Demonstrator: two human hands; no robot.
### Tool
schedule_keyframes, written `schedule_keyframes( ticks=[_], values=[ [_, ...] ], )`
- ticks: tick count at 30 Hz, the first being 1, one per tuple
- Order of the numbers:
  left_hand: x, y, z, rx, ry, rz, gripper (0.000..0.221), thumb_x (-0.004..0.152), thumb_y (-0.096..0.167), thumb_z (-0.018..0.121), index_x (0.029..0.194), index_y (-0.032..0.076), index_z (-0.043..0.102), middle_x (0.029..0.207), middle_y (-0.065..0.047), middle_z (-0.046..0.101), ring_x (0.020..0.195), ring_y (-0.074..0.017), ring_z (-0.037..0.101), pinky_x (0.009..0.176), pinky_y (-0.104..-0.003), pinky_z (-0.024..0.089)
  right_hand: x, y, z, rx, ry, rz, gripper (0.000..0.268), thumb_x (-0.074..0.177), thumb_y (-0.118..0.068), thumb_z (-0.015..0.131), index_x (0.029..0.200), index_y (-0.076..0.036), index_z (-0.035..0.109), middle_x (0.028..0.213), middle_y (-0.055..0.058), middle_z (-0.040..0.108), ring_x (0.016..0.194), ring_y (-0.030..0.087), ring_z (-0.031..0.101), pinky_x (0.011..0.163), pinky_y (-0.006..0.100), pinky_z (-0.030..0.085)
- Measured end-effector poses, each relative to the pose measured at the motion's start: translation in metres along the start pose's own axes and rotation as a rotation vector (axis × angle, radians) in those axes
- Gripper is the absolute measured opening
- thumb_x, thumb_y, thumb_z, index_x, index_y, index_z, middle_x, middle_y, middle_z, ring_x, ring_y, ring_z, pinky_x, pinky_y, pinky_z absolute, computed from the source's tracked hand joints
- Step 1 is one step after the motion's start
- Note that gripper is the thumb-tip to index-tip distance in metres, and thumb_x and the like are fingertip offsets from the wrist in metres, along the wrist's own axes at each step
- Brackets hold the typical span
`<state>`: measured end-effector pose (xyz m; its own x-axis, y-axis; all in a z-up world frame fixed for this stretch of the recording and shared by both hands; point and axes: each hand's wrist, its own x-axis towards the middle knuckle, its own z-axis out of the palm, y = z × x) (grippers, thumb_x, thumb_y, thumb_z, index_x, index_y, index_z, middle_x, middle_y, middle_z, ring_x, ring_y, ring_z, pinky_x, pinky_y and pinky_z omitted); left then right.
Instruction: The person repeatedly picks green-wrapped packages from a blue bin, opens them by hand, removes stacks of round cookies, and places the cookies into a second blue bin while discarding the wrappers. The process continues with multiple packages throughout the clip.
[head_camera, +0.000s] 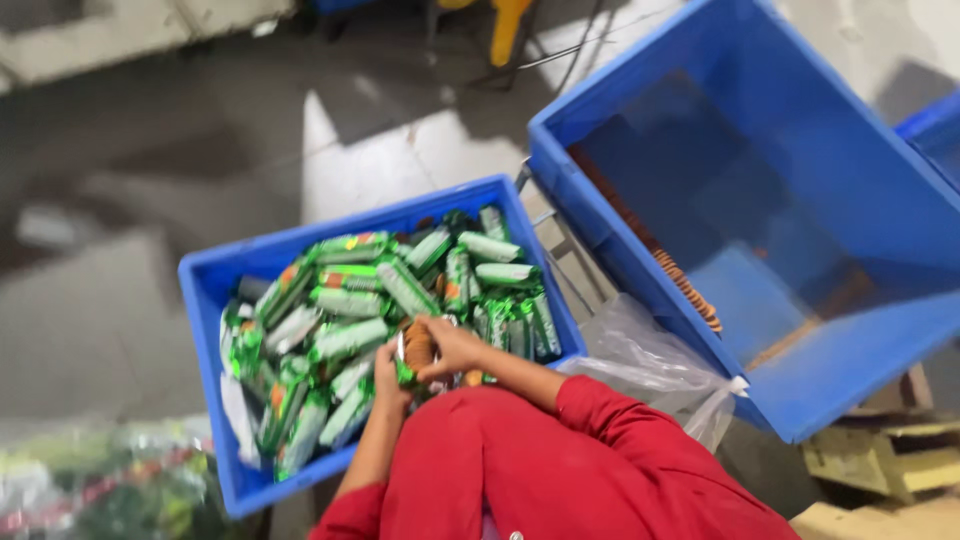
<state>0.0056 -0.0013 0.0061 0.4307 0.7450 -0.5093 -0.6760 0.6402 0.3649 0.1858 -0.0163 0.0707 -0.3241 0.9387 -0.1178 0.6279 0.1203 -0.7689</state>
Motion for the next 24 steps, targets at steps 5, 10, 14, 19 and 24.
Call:
schedule_keyframes(
  ticks=[5, 10, 14, 19, 24],
  values=[
    [0.0, 0.01, 0.021, 0.031, -0.016, -0.058, 0.049, 0.097, 0.038, 0.045, 0.124, 0.002, 0.063, 0.11, -0.015, 0.072, 0.092, -0.0311, 0.071, 0.082, -0.046, 0.058, -0.002, -0.001, -0.011, 0.065, 0.028, -0.084, 0.125, 0.058, -0.044, 0.093, 0.16, -0.008, 0.029, 0.141, 0.026, 0.05, 0.124, 0.044, 0.058, 0.102, 0.046, 0.051],
    [-0.007, 0.014, 0.026, 0.071, 0.004, -0.104, 0.046, 0.096, 0.035, 0.044, 0.122, 0.003, 0.065, 0.113, -0.014, 0.073, 0.099, -0.0302, 0.07, 0.089, -0.044, 0.057, -0.014, -0.027, -0.044, 0.439, 0.044, -0.016, 0.116, 0.058, -0.032, 0.095, 0.154, -0.01, 0.034, 0.143, 0.023, 0.05, 0.131, 0.041, 0.053, 0.106, 0.049, 0.048],
    [-0.004, 0.018, 0.026, 0.484, 0.143, 0.108, 0.038, 0.099, 0.025, 0.048, 0.119, -0.002, 0.067, 0.114, -0.017, 0.071, 0.101, -0.0295, 0.064, 0.089, -0.045, 0.052, -0.046, -0.069, -0.113, 0.885, 0.0, 0.228, 0.115, 0.053, -0.027, 0.09, 0.15, -0.015, 0.03, 0.142, 0.016, 0.047, 0.126, 0.033, 0.057, 0.1, 0.045, 0.055],
    [-0.027, 0.015, 0.0, 1.736, -0.064, 0.711, 0.029, 0.095, 0.019, 0.048, 0.103, -0.002, 0.068, 0.111, -0.02, 0.069, 0.106, -0.0363, 0.061, 0.095, -0.048, 0.046, -0.123, -0.084, -0.247, 0.946, 0.063, 0.105, 0.122, 0.058, -0.021, 0.095, 0.155, -0.015, 0.022, 0.143, 0.011, 0.042, 0.131, 0.027, 0.052, 0.105, 0.043, 0.052],
    [-0.038, -0.003, 0.002, 1.8, -0.118, 0.612, 0.02, 0.094, 0.017, 0.054, 0.094, 0.0, 0.065, 0.099, -0.022, 0.064, 0.099, -0.04, 0.059, 0.091, -0.048, 0.047, -0.23, -0.063, -0.396, 0.16, 0.587, -0.189, 0.112, 0.069, -0.02, 0.097, 0.159, -0.012, 0.031, 0.154, 0.008, 0.037, 0.145, 0.023, 0.041, 0.125, 0.036, 0.038]
  ],
)
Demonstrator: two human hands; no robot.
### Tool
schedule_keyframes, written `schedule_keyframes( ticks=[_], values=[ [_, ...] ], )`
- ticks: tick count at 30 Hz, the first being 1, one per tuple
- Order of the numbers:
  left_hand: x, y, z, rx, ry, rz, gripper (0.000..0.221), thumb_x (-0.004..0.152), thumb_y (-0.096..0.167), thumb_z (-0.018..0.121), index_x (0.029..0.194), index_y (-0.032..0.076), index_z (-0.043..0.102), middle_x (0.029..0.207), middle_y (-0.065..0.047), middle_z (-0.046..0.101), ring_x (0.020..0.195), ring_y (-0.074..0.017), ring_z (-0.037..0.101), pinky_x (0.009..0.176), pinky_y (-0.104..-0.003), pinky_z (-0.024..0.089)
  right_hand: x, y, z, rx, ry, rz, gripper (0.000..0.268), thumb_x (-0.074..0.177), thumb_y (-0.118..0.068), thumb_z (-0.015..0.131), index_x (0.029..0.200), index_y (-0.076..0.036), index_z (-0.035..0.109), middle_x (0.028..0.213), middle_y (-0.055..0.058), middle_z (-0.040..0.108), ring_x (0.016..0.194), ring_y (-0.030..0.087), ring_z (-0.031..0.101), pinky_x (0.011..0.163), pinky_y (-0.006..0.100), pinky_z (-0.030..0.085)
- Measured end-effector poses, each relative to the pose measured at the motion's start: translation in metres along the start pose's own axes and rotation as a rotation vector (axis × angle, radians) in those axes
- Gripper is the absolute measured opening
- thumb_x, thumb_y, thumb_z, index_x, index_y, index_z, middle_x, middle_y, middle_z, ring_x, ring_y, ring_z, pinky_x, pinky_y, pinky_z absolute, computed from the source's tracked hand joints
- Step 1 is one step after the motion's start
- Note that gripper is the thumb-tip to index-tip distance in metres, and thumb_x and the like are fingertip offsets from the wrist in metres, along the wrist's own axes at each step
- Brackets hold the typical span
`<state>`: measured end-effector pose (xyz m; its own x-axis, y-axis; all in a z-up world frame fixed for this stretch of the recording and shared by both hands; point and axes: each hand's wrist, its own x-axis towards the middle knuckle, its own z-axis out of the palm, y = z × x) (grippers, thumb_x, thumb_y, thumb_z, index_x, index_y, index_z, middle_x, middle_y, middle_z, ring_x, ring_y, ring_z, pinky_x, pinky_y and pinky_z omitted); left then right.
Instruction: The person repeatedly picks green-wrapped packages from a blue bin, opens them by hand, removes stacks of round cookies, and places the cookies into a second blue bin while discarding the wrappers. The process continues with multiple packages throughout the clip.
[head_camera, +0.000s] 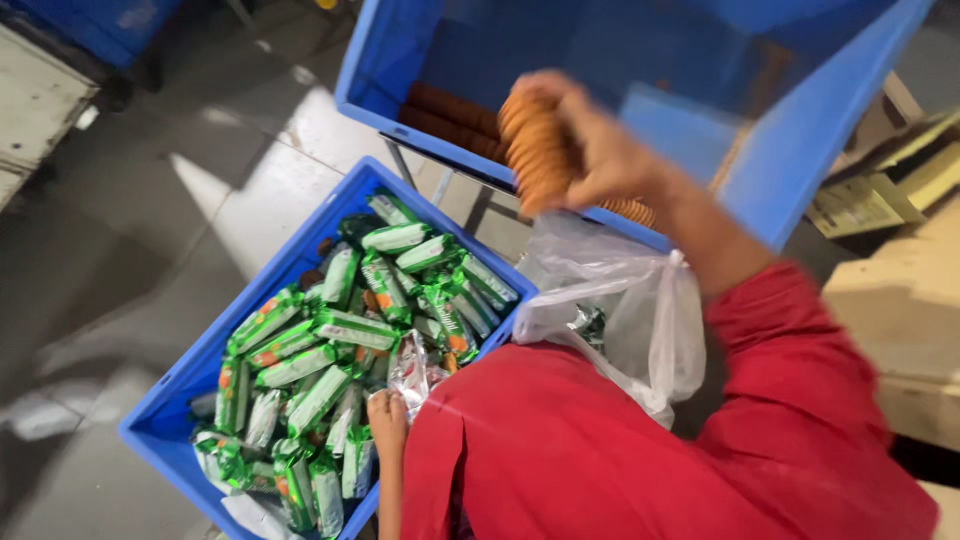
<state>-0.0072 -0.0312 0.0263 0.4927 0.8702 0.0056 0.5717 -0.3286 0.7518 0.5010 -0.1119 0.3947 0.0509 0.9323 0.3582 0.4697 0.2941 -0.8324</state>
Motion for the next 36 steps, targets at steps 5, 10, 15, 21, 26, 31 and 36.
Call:
schedule_keyframes(
  ticks=[5, 10, 15, 21, 26, 31, 36],
  values=[
    [-0.006, 0.006, -0.003, 0.07, 0.025, -0.029, 0.031, 0.095, 0.021, 0.06, 0.112, -0.005, 0.061, 0.108, -0.027, 0.061, 0.102, -0.0447, 0.057, 0.093, -0.05, 0.045, -0.03, 0.015, -0.085, -0.49, -0.009, 0.405, 0.109, 0.062, -0.03, 0.091, 0.155, -0.016, 0.036, 0.141, 0.015, 0.044, 0.123, 0.032, 0.055, 0.096, 0.042, 0.054],
    [-0.018, 0.013, 0.0, 0.072, 0.015, -0.167, 0.04, 0.094, 0.023, 0.061, 0.121, -0.007, 0.059, 0.11, -0.029, 0.06, 0.104, -0.0447, 0.057, 0.094, -0.05, 0.045, -0.084, 0.076, -0.115, -0.982, -0.361, 0.579, 0.104, 0.057, -0.035, 0.094, 0.145, -0.019, 0.04, 0.136, 0.017, 0.047, 0.094, 0.042, 0.068, 0.079, 0.052, 0.056],
    [-0.032, 0.019, 0.005, 0.263, 0.067, -0.108, 0.044, 0.093, 0.017, 0.061, 0.127, -0.01, 0.055, 0.117, -0.031, 0.056, 0.111, -0.0475, 0.054, 0.098, -0.052, 0.045, -0.136, 0.128, -0.132, -1.132, -0.845, 0.646, 0.081, 0.073, -0.023, 0.083, 0.144, -0.026, 0.044, 0.139, 0.01, 0.048, 0.085, 0.036, 0.073, 0.071, 0.047, 0.06],
    [-0.024, 0.029, 0.007, 0.312, 0.122, -0.221, 0.034, 0.097, 0.013, 0.059, 0.124, -0.008, 0.056, 0.117, -0.03, 0.055, 0.112, -0.0475, 0.054, 0.098, -0.051, 0.046, -0.131, 0.169, -0.138, -1.041, -1.274, 0.616, 0.105, 0.056, -0.016, 0.091, 0.147, -0.029, 0.039, 0.14, 0.01, 0.043, 0.091, 0.035, 0.072, 0.076, 0.047, 0.06],
    [-0.027, 0.039, 0.004, 0.285, 0.151, -0.267, 0.033, 0.096, 0.013, 0.061, 0.122, -0.007, 0.057, 0.119, -0.028, 0.056, 0.112, -0.0465, 0.056, 0.096, -0.05, 0.048, -0.121, 0.204, -0.119, -0.941, -1.574, 0.628, 0.112, 0.056, -0.018, 0.093, 0.15, -0.032, 0.035, 0.137, 0.01, 0.044, 0.102, 0.036, 0.068, 0.086, 0.047, 0.057],
    [-0.022, 0.055, 0.002, 0.305, 0.168, -0.304, 0.031, 0.097, 0.013, 0.062, 0.121, -0.005, 0.058, 0.118, -0.024, 0.058, 0.111, -0.0439, 0.058, 0.095, -0.049, 0.049, -0.115, 0.218, -0.103, -0.881, -1.776, 0.584, 0.123, 0.053, -0.019, 0.097, 0.154, -0.037, 0.027, 0.143, 0.011, 0.039, 0.111, 0.037, 0.064, 0.092, 0.046, 0.056],
    [-0.021, 0.06, 0.001, 0.307, 0.179, -0.32, 0.029, 0.097, 0.013, 0.063, 0.121, -0.003, 0.059, 0.119, -0.022, 0.059, 0.11, -0.0421, 0.059, 0.093, -0.048, 0.05, -0.126, 0.216, -0.114, -0.866, -1.546, 0.587, 0.113, 0.058, -0.025, 0.093, 0.15, -0.036, 0.03, 0.141, 0.011, 0.043, 0.097, 0.038, 0.069, 0.084, 0.048, 0.057]
  ],
)
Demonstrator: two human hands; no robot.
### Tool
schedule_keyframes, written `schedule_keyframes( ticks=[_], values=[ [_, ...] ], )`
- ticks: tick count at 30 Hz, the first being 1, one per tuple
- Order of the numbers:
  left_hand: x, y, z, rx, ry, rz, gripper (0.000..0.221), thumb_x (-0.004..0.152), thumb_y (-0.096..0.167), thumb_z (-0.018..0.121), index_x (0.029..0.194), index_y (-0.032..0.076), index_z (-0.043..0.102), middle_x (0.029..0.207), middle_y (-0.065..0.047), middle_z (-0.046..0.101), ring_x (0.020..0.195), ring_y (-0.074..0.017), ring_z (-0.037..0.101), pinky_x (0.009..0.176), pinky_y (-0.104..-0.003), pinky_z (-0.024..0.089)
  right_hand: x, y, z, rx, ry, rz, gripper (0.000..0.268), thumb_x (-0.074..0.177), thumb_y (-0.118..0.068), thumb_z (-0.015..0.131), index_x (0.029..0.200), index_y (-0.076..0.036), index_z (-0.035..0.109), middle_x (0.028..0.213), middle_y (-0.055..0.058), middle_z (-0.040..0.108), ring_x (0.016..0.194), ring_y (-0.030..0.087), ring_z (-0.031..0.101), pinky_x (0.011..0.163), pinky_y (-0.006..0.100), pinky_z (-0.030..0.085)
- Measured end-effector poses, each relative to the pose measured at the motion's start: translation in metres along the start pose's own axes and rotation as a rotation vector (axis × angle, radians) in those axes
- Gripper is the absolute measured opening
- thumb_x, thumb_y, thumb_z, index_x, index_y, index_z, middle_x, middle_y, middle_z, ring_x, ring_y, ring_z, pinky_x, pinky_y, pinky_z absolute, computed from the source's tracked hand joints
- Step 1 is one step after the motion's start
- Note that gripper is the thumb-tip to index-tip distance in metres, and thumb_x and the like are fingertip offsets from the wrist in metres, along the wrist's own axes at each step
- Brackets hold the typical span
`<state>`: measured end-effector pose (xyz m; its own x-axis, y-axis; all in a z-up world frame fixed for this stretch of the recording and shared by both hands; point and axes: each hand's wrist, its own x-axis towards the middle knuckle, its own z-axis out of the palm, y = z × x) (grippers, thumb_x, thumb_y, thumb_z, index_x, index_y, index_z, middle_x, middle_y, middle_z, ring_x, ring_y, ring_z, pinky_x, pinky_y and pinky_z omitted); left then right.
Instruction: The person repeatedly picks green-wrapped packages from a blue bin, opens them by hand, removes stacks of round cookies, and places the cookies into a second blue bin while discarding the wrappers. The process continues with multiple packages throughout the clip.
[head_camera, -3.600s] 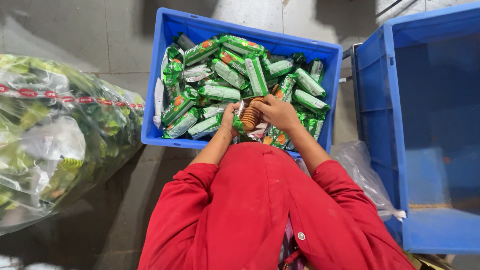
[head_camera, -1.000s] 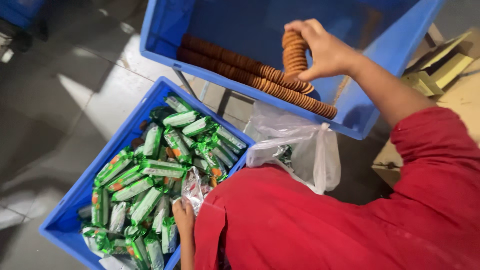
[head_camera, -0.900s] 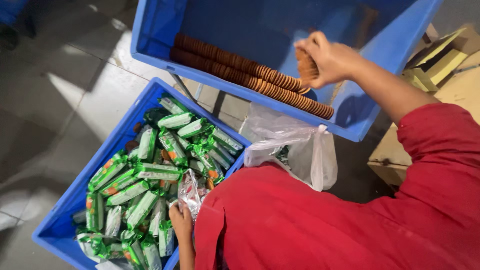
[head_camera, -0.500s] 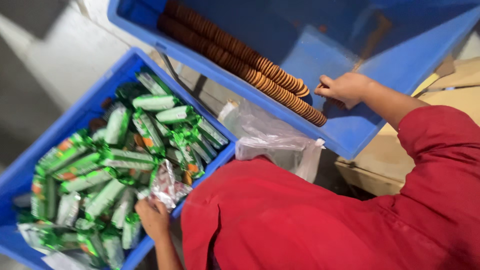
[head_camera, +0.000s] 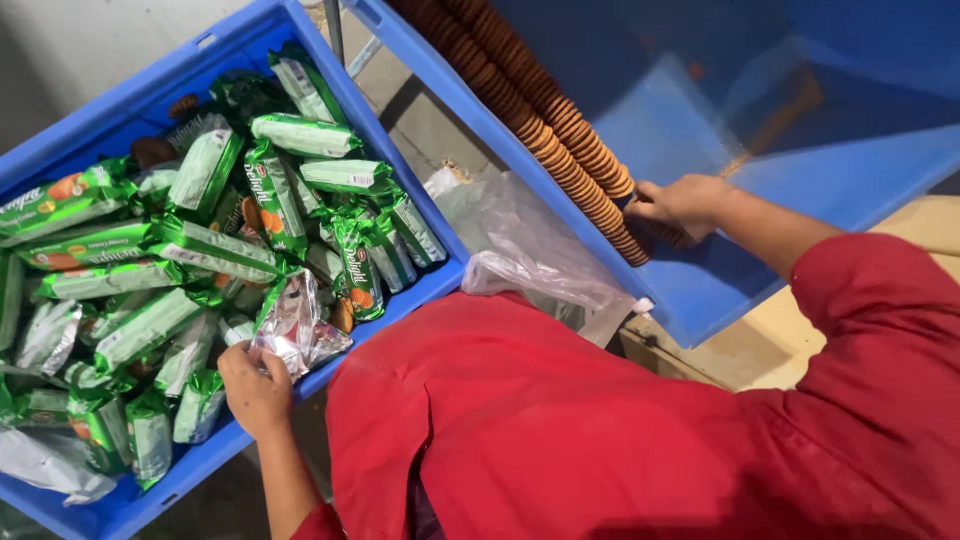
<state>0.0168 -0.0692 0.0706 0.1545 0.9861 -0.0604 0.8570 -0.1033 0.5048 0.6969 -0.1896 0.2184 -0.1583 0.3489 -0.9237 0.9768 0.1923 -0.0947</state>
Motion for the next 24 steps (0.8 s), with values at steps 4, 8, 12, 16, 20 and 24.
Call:
schedule_keyframes(
  ticks=[4, 8, 12, 16, 20, 24],
  values=[
    [0.002, 0.002, -0.001, 0.004, -0.01, -0.035, 0.029, 0.096, 0.014, 0.063, 0.12, -0.002, 0.06, 0.119, -0.021, 0.06, 0.11, -0.0409, 0.06, 0.091, -0.048, 0.051, 0.003, -0.002, 0.022, 0.053, 0.266, -0.01, 0.09, 0.079, -0.02, 0.076, 0.153, -0.034, 0.027, 0.153, 0.022, 0.032, 0.08, 0.039, 0.07, 0.073, 0.048, 0.058],
    [0.003, 0.003, -0.002, 0.022, -0.028, -0.042, 0.028, 0.097, 0.013, 0.063, 0.12, -0.002, 0.061, 0.117, -0.021, 0.06, 0.109, -0.041, 0.06, 0.09, -0.048, 0.051, 0.018, -0.007, 0.049, -0.019, 0.314, 0.139, 0.081, 0.09, 0.001, 0.053, 0.154, -0.042, 0.028, 0.165, 0.02, 0.023, 0.09, 0.034, 0.072, 0.076, 0.045, 0.06],
    [0.002, 0.001, 0.001, 0.033, -0.025, -0.024, 0.029, 0.097, 0.014, 0.063, 0.12, -0.003, 0.061, 0.117, -0.022, 0.06, 0.109, -0.0414, 0.06, 0.091, -0.048, 0.051, 0.024, -0.005, 0.065, -0.045, 0.39, 0.184, 0.078, 0.093, 0.003, 0.048, 0.146, -0.051, 0.033, 0.168, 0.02, 0.021, 0.101, 0.034, 0.072, 0.08, 0.043, 0.061],
    [0.003, -0.001, 0.002, 0.026, -0.013, -0.011, 0.027, 0.097, 0.013, 0.063, 0.119, -0.003, 0.061, 0.116, -0.022, 0.06, 0.109, -0.0417, 0.06, 0.091, -0.049, 0.05, 0.022, -0.005, 0.064, 0.001, 0.439, 0.264, 0.088, 0.092, 0.009, 0.046, 0.148, -0.056, 0.031, 0.171, 0.019, 0.015, 0.104, 0.034, 0.072, 0.083, 0.043, 0.061],
    [0.004, 0.001, 0.002, 0.002, -0.023, -0.045, 0.027, 0.097, 0.014, 0.063, 0.117, -0.003, 0.061, 0.115, -0.022, 0.06, 0.107, -0.0414, 0.06, 0.089, -0.049, 0.05, 0.02, -0.01, 0.06, 0.149, 0.299, 0.429, 0.09, 0.094, 0.004, 0.049, 0.163, -0.041, 0.01, 0.175, 0.008, 0.015, 0.112, 0.034, 0.069, 0.087, 0.045, 0.06],
    [0.004, 0.001, 0.0, 0.02, -0.018, -0.038, 0.026, 0.097, 0.014, 0.062, 0.117, -0.002, 0.062, 0.114, -0.021, 0.061, 0.105, -0.0413, 0.06, 0.087, -0.049, 0.05, 0.023, -0.009, 0.066, 0.28, 0.484, 0.313, 0.096, 0.087, -0.012, 0.061, 0.161, -0.029, 0.003, 0.165, 0.004, 0.032, 0.121, 0.037, 0.061, 0.092, 0.047, 0.055]
  ],
)
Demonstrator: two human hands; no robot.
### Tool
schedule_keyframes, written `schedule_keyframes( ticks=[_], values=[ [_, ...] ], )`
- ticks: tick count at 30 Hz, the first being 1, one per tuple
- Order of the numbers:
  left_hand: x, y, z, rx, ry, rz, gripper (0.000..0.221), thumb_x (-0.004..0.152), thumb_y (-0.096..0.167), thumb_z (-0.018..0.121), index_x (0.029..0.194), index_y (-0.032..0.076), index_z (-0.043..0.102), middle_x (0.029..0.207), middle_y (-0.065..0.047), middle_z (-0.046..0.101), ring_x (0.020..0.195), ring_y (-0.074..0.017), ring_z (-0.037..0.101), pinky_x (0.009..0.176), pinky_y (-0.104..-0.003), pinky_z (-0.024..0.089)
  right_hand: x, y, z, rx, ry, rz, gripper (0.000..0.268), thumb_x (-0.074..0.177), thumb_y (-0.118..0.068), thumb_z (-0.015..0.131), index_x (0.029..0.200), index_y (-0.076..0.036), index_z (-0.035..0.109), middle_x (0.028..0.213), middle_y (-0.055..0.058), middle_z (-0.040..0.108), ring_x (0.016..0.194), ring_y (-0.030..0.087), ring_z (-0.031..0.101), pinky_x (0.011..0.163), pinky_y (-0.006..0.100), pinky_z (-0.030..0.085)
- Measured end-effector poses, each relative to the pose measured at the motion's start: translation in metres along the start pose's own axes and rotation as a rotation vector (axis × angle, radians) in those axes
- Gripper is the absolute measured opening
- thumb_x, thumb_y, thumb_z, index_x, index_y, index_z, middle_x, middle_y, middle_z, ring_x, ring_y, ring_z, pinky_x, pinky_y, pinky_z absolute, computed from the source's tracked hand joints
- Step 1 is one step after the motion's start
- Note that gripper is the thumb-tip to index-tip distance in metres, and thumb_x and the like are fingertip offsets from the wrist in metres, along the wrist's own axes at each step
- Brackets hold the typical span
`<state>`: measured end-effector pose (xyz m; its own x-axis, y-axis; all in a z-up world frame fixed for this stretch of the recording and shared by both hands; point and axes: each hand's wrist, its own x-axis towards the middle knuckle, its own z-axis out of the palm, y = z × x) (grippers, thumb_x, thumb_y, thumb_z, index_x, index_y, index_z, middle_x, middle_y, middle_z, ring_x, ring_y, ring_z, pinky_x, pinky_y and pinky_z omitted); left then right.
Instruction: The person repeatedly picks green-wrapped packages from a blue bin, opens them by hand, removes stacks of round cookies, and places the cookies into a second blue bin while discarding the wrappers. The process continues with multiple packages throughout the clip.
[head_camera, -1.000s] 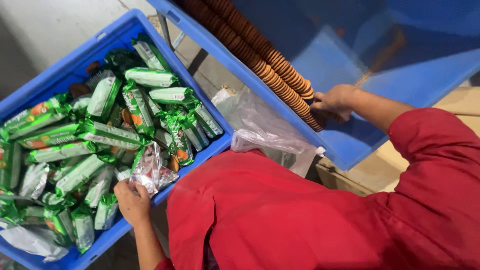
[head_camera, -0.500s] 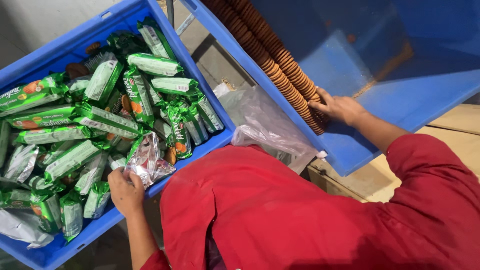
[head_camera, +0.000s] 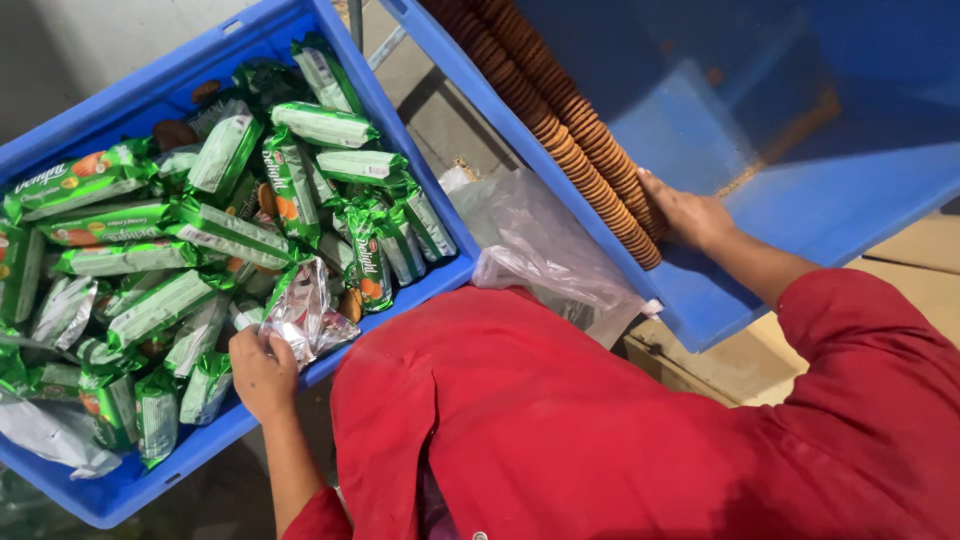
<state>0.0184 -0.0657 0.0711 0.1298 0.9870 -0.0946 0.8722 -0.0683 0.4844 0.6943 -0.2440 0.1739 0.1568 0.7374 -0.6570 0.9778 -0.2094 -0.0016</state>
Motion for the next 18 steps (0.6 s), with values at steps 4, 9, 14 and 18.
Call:
schedule_keyframes(
  ticks=[4, 9, 14, 18],
  values=[
    [-0.002, 0.0, 0.0, 0.012, 0.01, 0.0, 0.024, 0.097, 0.015, 0.063, 0.115, -0.001, 0.063, 0.112, -0.02, 0.062, 0.104, -0.0411, 0.061, 0.087, -0.049, 0.05, 0.004, 0.013, 0.014, -0.028, -0.034, -0.006, 0.104, 0.084, -0.02, 0.068, 0.164, -0.025, 0.001, 0.162, 0.007, 0.038, 0.123, 0.037, 0.061, 0.096, 0.046, 0.055],
    [0.003, -0.003, 0.006, 0.027, 0.017, -0.007, 0.025, 0.097, 0.016, 0.063, 0.115, -0.001, 0.064, 0.114, -0.022, 0.062, 0.103, -0.0419, 0.061, 0.085, -0.049, 0.05, 0.015, 0.017, 0.023, -0.078, 0.055, -0.063, 0.097, 0.093, -0.01, 0.065, 0.167, -0.015, 0.002, 0.169, 0.017, 0.035, 0.12, 0.037, 0.065, 0.088, 0.047, 0.057],
    [-0.004, -0.028, 0.017, 0.022, -0.043, -0.002, 0.024, 0.1, 0.017, 0.062, 0.115, -0.001, 0.063, 0.115, -0.022, 0.062, 0.107, -0.0422, 0.06, 0.091, -0.049, 0.049, 0.012, 0.009, -0.003, -0.106, -0.147, 0.126, 0.118, 0.076, -0.019, 0.081, 0.163, -0.021, 0.001, 0.164, 0.018, 0.032, 0.115, 0.038, 0.065, 0.088, 0.048, 0.056],
    [0.0, -0.039, 0.026, -0.053, -0.017, 0.072, 0.044, 0.093, 0.022, 0.068, 0.127, -0.006, 0.06, 0.12, -0.026, 0.06, 0.112, -0.0449, 0.057, 0.096, -0.051, 0.048, -0.006, -0.012, -0.067, -0.074, 0.211, 0.215, 0.098, 0.084, -0.032, 0.085, 0.164, -0.012, 0.032, 0.129, 0.021, 0.067, 0.107, 0.042, 0.067, 0.089, 0.05, 0.055]
  ],
)
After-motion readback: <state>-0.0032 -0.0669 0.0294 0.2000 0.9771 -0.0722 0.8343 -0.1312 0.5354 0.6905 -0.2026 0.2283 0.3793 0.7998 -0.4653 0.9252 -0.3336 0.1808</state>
